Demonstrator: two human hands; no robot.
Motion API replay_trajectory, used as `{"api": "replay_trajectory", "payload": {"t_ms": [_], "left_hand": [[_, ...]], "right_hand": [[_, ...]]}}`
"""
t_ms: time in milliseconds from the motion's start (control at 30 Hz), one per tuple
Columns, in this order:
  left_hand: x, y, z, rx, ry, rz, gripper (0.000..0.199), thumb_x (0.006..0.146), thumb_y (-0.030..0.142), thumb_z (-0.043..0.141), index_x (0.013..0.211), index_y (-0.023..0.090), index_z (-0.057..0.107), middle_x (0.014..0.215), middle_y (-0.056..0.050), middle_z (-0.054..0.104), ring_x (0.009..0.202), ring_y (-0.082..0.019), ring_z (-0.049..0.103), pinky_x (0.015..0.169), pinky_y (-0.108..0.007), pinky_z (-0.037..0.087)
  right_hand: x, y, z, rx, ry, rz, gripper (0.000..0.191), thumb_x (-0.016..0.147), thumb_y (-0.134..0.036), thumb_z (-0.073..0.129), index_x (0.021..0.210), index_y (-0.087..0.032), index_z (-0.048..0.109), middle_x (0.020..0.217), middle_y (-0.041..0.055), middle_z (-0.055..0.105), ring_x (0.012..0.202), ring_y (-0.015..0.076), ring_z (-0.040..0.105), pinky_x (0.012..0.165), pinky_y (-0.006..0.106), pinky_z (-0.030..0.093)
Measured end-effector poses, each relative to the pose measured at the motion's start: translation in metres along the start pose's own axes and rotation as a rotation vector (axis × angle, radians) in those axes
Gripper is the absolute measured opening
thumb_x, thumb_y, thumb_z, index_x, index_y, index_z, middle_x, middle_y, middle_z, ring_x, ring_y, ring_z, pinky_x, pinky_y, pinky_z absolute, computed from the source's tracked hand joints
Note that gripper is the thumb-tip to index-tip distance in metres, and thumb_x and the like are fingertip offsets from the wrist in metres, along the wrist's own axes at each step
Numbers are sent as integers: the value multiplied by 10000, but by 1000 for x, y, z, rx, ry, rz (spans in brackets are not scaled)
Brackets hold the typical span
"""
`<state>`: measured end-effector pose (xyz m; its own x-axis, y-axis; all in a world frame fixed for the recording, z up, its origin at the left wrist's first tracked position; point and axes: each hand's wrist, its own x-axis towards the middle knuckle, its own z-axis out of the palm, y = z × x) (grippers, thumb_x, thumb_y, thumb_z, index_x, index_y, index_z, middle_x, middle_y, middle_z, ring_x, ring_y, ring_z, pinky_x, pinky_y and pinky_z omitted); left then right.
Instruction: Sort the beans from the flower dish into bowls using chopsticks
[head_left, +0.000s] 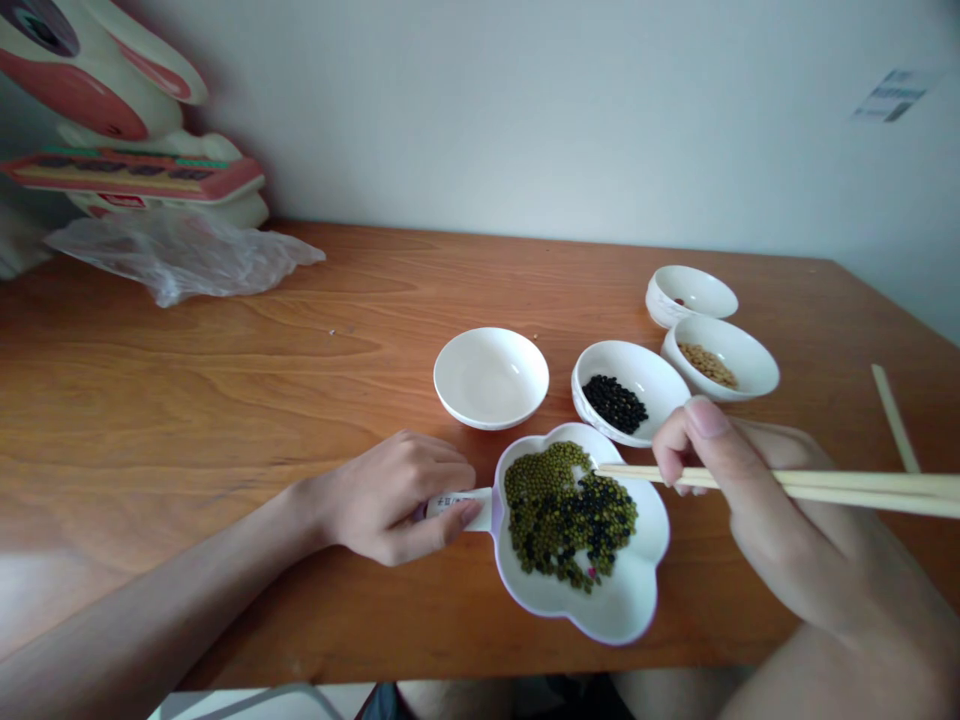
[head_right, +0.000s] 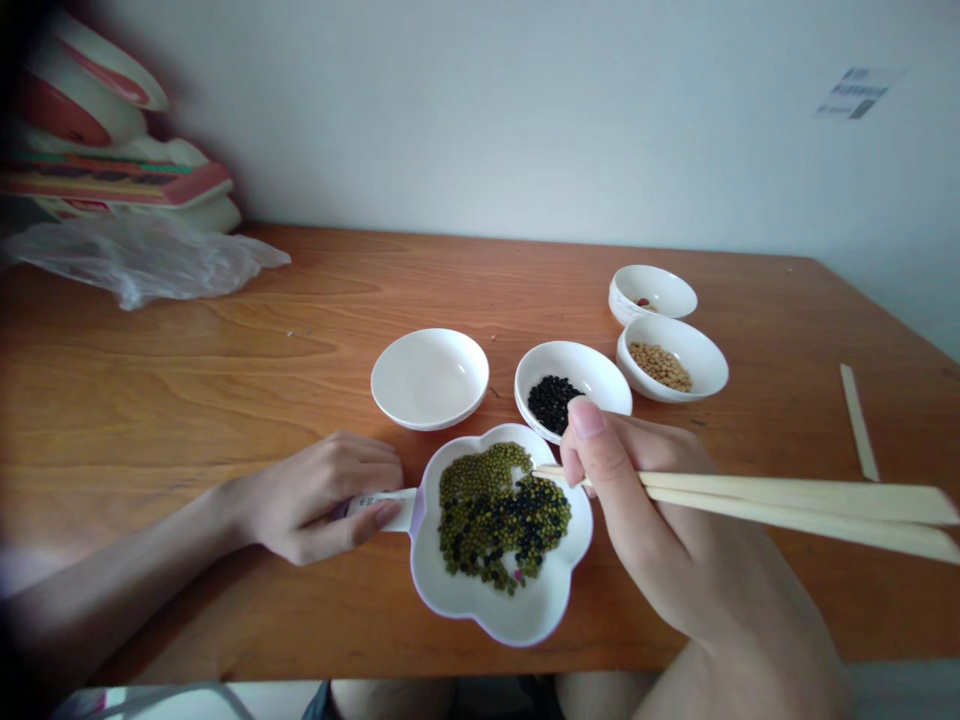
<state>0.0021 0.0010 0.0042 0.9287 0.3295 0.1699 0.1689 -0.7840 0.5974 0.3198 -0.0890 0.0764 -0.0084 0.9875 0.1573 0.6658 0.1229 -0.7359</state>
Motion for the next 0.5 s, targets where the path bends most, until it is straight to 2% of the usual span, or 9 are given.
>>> {"api": "replay_trajectory", "payload": {"t_ms": [100,233,500], "left_hand": [[0,0,0,3,-7,2,273,1024,220,483,750,219,486,706,-21,574,639,-171,544,608,-318,425],[1,0,0,-13,-10,-2,264,1018,208,478,755,220,476,712,-16,569,638,-165,537,609,-310,420],[-2,-2,1,-38,-39,-19,245,1020,202,469,776,221,458,735,-12,553,662,-168,523,631,-328,408]], "right_hand": [[4,-1,-2,-64,-36,29,479,1104,-533,406,770,-249,599,719,-3,643,709,186,602,739,340,425],[6,-3,1,-118,-29,27,504,1098,-570,396,772,-250,608,702,-19,647,688,169,603,723,336,421],[4,-6,4,-54,-26,20,467,1099,-555,419,805,-264,636,737,-29,673,724,166,626,739,331,427]]}}
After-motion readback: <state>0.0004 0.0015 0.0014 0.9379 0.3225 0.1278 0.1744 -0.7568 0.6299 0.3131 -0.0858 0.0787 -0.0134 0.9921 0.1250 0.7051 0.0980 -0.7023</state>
